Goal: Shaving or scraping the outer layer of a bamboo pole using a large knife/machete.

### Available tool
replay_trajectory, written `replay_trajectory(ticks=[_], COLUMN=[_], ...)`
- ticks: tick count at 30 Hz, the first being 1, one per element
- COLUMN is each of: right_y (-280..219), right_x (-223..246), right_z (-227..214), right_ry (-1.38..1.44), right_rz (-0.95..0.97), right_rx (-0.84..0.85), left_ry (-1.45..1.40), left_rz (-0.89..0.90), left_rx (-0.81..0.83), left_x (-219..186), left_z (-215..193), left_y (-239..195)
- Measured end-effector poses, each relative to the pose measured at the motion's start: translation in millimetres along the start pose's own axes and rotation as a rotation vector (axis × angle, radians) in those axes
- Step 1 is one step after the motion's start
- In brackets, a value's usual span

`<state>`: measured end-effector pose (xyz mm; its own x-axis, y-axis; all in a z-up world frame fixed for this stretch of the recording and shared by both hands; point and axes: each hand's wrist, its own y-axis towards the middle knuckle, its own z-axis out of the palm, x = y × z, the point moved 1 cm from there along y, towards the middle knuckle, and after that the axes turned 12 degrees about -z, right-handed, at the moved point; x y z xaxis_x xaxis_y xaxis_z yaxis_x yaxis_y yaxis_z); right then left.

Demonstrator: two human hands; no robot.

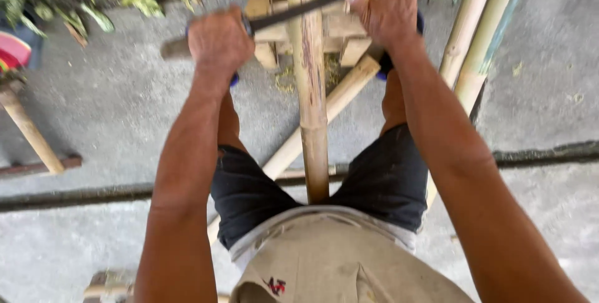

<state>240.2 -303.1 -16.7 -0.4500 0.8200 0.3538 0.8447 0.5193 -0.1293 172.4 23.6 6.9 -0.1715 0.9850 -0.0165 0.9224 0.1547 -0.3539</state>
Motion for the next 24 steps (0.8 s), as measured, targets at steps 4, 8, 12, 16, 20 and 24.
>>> replay_trajectory(ticks=[4,8,12,16,20,24], right_y=[-5.5,15.3,-7.0,6.6,-7.0,-5.8], right_x=[-14.8,-10.1,-10.0,-5.2,-15.3,-9.1], right_z=[28.2,-2.6,26.1,13.9,37.7,34.4], right_ry=[-0.098,0.013,-0.102,-0.031,-0.129,-0.138], right_rz=[0.0,-0.02,-0.032,-0.021,-0.053,-0.033], right_rx=[0.037,-0.025,-0.035,-0.049,-0.08,-0.017], left_ry=[0.008,0.021,0.071,0.074,0.008,0.085], left_rz=[-0.018,-0.012,0.014,-0.034,-0.059,-0.018], left_rx=[0.031,0.029,0.008,0.083,0.132,0.062], left_x=[-0.5,-0.8,-2.6,-4.3,-5.7,-1.4], left_z=[-5.1,2.2,-10.5,-18.0,-27.5,-12.4], left_y=[9.0,11.8,-1.9,9.4,-3.6,10.3])
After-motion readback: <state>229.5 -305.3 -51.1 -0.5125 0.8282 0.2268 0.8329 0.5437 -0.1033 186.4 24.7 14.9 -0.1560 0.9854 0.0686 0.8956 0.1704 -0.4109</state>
